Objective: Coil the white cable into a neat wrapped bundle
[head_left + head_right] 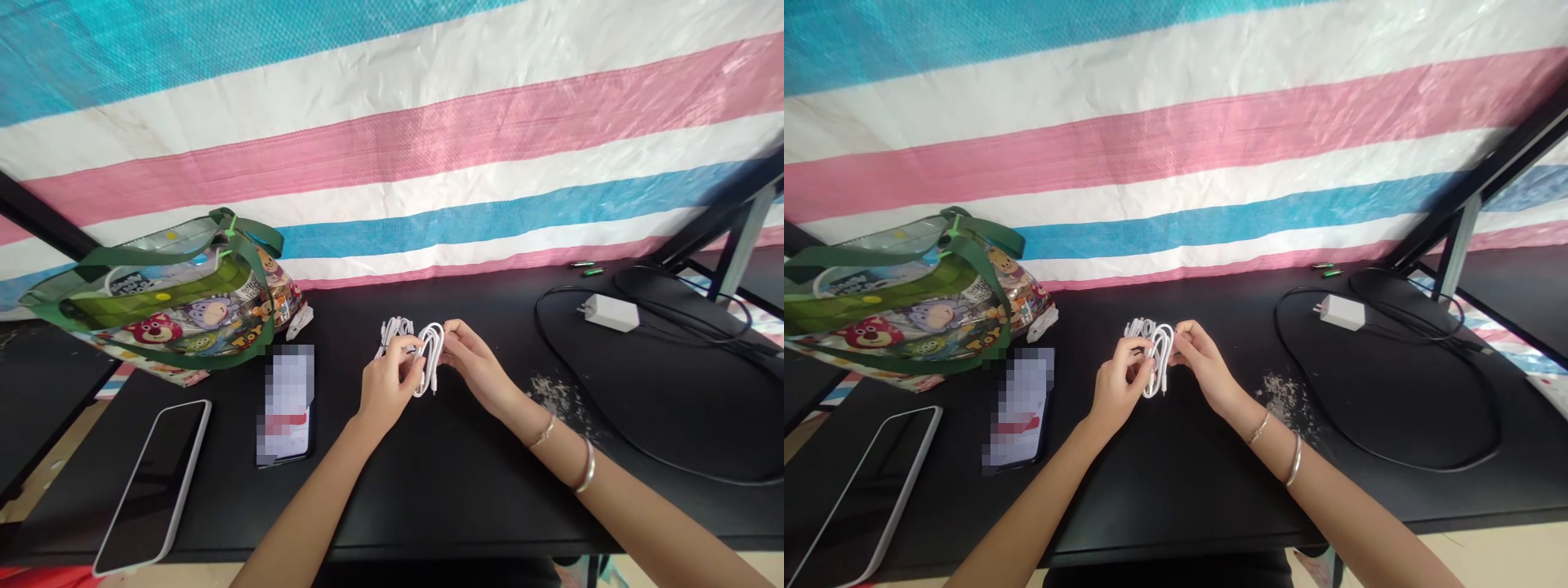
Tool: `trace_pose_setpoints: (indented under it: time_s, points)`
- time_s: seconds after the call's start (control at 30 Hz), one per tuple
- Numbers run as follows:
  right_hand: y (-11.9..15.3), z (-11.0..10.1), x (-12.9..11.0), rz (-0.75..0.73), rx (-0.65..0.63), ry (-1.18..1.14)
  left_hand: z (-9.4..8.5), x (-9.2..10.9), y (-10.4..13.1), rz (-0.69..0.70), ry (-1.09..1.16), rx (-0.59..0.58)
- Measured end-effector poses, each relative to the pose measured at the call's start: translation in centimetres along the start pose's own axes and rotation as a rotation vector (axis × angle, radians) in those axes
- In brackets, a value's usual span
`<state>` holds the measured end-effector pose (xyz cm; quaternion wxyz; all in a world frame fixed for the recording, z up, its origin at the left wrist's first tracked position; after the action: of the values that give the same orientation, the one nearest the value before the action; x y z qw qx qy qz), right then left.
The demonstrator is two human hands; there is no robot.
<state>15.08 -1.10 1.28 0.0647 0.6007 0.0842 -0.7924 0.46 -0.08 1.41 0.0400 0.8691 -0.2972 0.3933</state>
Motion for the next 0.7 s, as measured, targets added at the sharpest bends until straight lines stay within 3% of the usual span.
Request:
trace_pose_setpoints:
  time_s: [0.13, 0.3, 0.43, 0.57, 0.7]
  points:
    - [-0.2, -0.6, -0.5, -0.056, 0.072, 0.038, 0.0, 0.1, 0.0, 0.027, -0.078, -0.028]
    - [-0.8, -2.5, -0.9, -0.146, 0.116, 0.286, -0.1, 0.0, 0.0, 0.082, -0.17, 0.032]
    - [-0.7, -3.7, -0.9, -0.153, 0.17, 0.808, -0.2, 0.0, 0.0, 0.117, -0.181, 0.099]
    - [-0.4, -3.6, -0.6, -0.116, 0.087, 1.398, -0.4, 0.1, 0.1, 0.139, -0.204, 0.146]
    - [-0.3, -3.4, 0.0, -0.106, -0.011, 1.552, -0.4, 0.1, 0.1, 0.158, -0.233, 0.189]
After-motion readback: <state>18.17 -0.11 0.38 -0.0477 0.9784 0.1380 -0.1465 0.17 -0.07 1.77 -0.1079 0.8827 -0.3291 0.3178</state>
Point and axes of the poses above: each hand's wrist, its own y-axis away from the middle knuckle, its own z-axis out of the palm, x = y × z, the point moved 1 cm from there along -y, towards the middle knuckle, and after that the axes turned 15 degrees about -x, right-handed, at the moved point
